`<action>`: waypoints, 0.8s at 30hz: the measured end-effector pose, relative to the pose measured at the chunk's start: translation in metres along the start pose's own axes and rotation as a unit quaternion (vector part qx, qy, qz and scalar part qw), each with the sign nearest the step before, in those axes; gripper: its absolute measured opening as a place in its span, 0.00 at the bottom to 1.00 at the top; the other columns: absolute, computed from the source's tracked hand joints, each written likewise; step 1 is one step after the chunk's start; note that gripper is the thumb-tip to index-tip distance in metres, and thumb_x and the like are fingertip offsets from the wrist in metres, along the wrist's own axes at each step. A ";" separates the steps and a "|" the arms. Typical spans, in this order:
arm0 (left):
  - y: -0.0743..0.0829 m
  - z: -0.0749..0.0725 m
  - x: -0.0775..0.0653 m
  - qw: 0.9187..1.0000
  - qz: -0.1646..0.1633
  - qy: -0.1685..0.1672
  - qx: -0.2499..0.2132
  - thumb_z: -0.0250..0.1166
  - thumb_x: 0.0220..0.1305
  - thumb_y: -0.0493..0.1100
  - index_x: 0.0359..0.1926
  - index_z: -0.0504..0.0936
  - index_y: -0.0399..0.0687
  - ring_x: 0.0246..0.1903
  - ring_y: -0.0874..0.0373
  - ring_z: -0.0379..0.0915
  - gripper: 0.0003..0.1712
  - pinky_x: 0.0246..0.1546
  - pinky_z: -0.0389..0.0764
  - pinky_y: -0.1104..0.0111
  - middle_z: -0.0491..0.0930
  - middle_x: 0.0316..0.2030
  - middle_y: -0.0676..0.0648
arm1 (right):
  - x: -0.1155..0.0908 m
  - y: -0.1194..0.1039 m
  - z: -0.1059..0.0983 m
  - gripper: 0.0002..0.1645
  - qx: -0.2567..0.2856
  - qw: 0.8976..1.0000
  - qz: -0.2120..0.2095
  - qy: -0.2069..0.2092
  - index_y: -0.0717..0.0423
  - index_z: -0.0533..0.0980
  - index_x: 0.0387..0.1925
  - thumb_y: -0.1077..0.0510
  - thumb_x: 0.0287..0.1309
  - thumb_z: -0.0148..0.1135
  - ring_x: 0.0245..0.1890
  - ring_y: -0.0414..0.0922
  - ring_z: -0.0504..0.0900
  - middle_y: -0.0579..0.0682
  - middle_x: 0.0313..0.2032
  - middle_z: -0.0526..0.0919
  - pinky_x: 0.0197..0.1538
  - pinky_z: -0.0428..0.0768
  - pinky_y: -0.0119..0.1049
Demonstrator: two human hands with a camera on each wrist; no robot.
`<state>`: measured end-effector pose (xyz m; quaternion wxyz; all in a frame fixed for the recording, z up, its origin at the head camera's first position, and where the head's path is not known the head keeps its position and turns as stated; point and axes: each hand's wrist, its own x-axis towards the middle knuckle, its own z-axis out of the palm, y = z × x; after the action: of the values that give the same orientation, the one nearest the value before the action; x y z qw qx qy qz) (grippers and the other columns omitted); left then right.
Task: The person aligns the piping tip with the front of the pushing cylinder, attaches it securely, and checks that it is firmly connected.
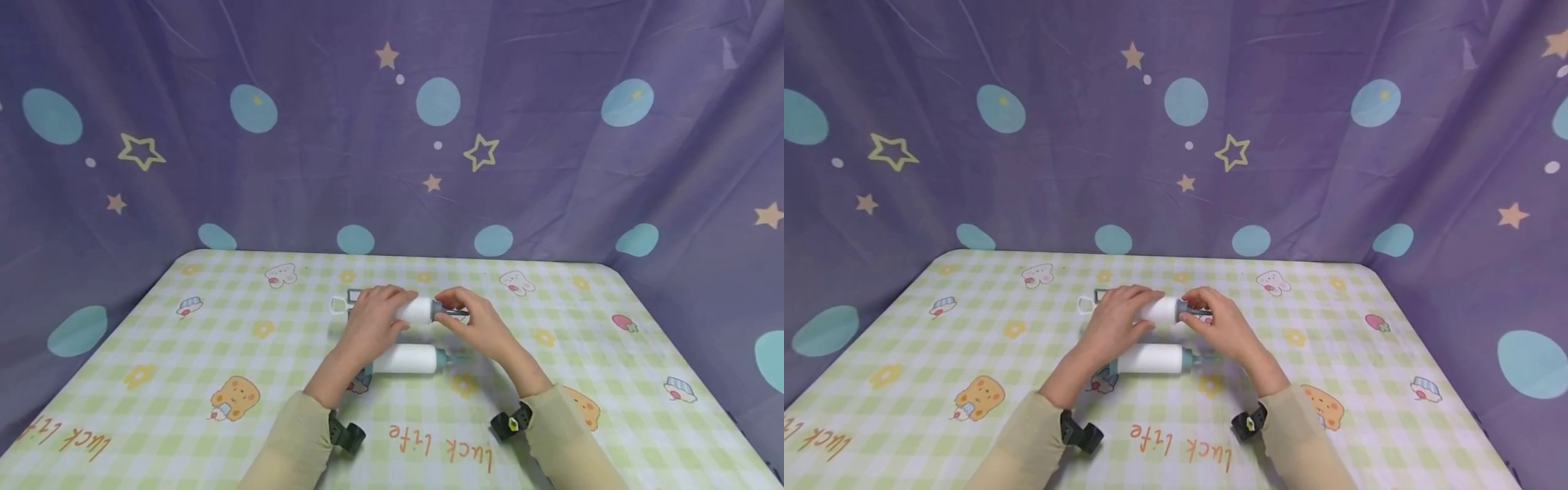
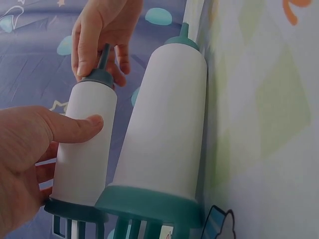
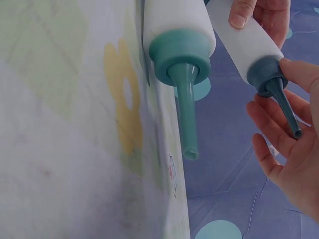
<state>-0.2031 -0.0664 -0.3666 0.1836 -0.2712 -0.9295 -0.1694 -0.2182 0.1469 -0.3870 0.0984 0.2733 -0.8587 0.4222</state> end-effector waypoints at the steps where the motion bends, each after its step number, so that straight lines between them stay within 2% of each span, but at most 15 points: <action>1: 0.000 0.000 0.000 1.000 0.001 0.000 0.001 0.69 0.50 0.42 0.55 0.75 0.54 0.50 0.53 0.71 0.28 0.54 0.67 0.57 0.77 0.48 0.50 | 0.000 0.000 0.000 0.16 0.001 1.000 0.003 -0.002 0.50 0.74 0.47 0.52 0.57 0.60 0.45 0.45 0.79 0.48 0.42 0.81 0.48 0.76 0.43; 8: 0.002 0.000 0.000 1.000 0.003 -0.004 0.010 0.69 0.51 0.43 0.55 0.75 0.55 0.50 0.53 0.71 0.28 0.54 0.67 0.57 0.77 0.48 0.51 | -0.001 0.003 -0.001 0.13 -0.007 1.000 0.023 -0.013 0.46 0.74 0.45 0.47 0.61 0.53 0.37 0.39 0.79 0.42 0.34 0.81 0.39 0.77 0.36; 12: 0.002 0.000 0.000 1.000 0.004 -0.004 0.014 0.69 0.50 0.43 0.55 0.75 0.55 0.50 0.53 0.70 0.28 0.54 0.67 0.57 0.77 0.48 0.51 | -0.001 0.002 -0.001 0.14 -0.007 0.999 0.032 -0.019 0.46 0.74 0.46 0.47 0.62 0.52 0.36 0.40 0.79 0.41 0.33 0.81 0.38 0.77 0.37; 16: 0.002 -0.001 0.001 1.000 0.003 -0.004 0.016 0.69 0.50 0.43 0.55 0.75 0.54 0.50 0.53 0.71 0.28 0.53 0.67 0.57 0.77 0.49 0.51 | -0.001 0.003 -0.003 0.18 0.004 0.998 0.044 -0.036 0.46 0.72 0.49 0.45 0.61 0.54 0.42 0.44 0.79 0.45 0.39 0.80 0.43 0.78 0.41; 19: 0.002 -0.001 0.001 1.000 0.001 -0.003 0.017 0.69 0.50 0.43 0.55 0.75 0.55 0.50 0.53 0.71 0.28 0.53 0.67 0.58 0.77 0.48 0.51 | -0.002 0.004 -0.003 0.22 0.009 0.998 0.047 -0.040 0.45 0.71 0.51 0.44 0.56 0.58 0.45 0.45 0.78 0.46 0.44 0.79 0.43 0.78 0.42; 24: 0.002 0.000 0.001 1.000 0.002 -0.002 0.017 0.69 0.51 0.43 0.55 0.75 0.55 0.50 0.53 0.71 0.28 0.53 0.67 0.57 0.77 0.48 0.51 | -0.001 0.005 -0.002 0.22 0.002 1.000 0.005 -0.024 0.44 0.72 0.48 0.48 0.51 0.65 0.41 0.42 0.78 0.44 0.46 0.77 0.38 0.78 0.46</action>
<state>-0.2025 -0.0651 -0.3657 0.1864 -0.2707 -0.9320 -0.1530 -0.2203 0.1517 -0.3897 0.0748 0.2792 -0.8612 0.4181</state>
